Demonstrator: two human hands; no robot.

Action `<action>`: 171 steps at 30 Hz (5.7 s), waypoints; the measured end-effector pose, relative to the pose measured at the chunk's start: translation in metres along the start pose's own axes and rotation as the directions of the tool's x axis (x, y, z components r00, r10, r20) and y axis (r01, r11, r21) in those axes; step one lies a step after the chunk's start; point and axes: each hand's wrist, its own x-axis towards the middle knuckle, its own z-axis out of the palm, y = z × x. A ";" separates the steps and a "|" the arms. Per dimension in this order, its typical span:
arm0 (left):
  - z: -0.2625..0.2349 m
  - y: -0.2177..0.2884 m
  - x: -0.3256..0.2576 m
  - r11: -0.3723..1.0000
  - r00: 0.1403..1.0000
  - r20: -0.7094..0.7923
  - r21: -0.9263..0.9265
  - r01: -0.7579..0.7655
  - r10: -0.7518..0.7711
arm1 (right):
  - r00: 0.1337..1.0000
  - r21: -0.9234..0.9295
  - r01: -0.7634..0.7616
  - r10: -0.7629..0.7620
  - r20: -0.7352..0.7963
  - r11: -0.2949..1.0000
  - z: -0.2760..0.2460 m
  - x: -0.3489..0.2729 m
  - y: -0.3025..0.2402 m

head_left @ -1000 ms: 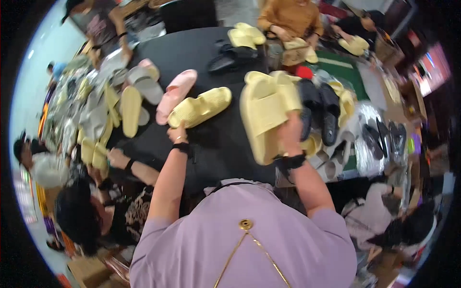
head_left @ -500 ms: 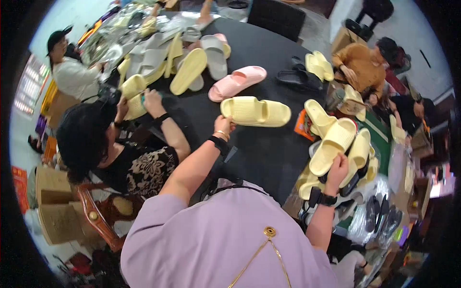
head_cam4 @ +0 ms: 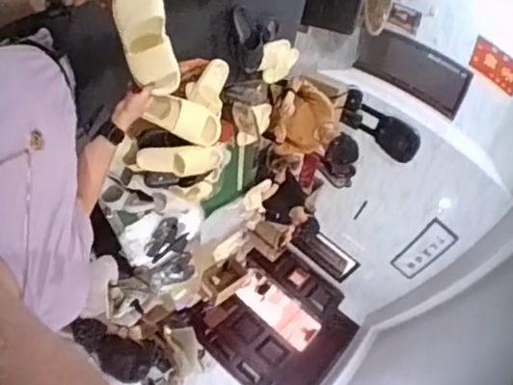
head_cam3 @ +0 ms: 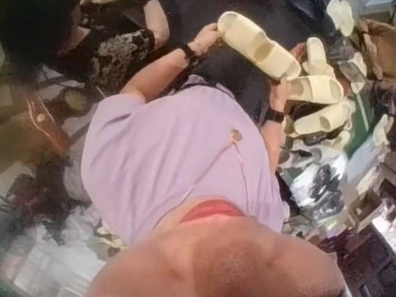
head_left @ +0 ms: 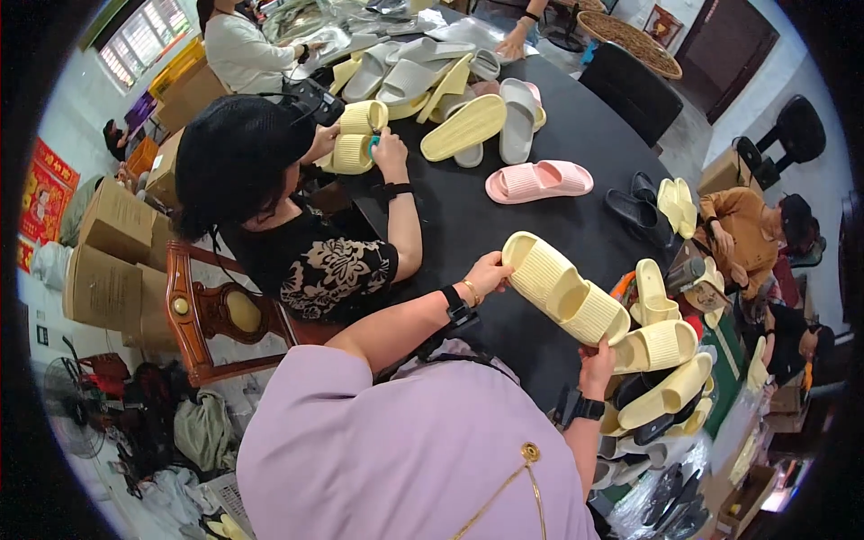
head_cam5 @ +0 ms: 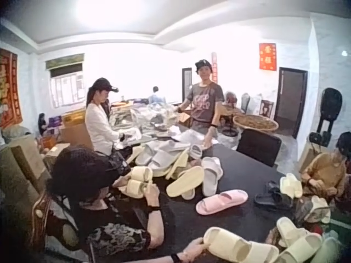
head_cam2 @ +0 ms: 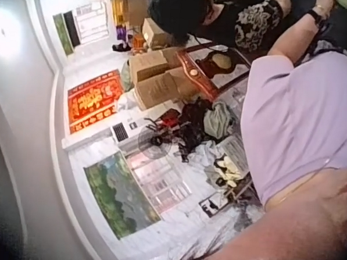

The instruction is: Inspecting and assembling sandal components at a workstation with other workers.

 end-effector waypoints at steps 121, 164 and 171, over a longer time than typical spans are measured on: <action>0.013 -0.023 -0.021 0.717 0.866 0.382 0.696 -0.039 -0.323 | 0.849 -0.871 0.460 0.201 0.488 0.170 0.027 -0.068 0.018; 0.039 -0.042 -0.021 0.624 0.950 0.305 0.730 -0.278 0.067 | 0.891 -0.911 0.408 -0.240 0.384 0.056 0.046 -0.077 0.012; 0.060 -0.023 0.009 0.551 0.851 0.197 0.687 -0.474 0.487 | 0.868 -0.891 0.448 -0.278 0.411 0.081 0.047 -0.042 0.044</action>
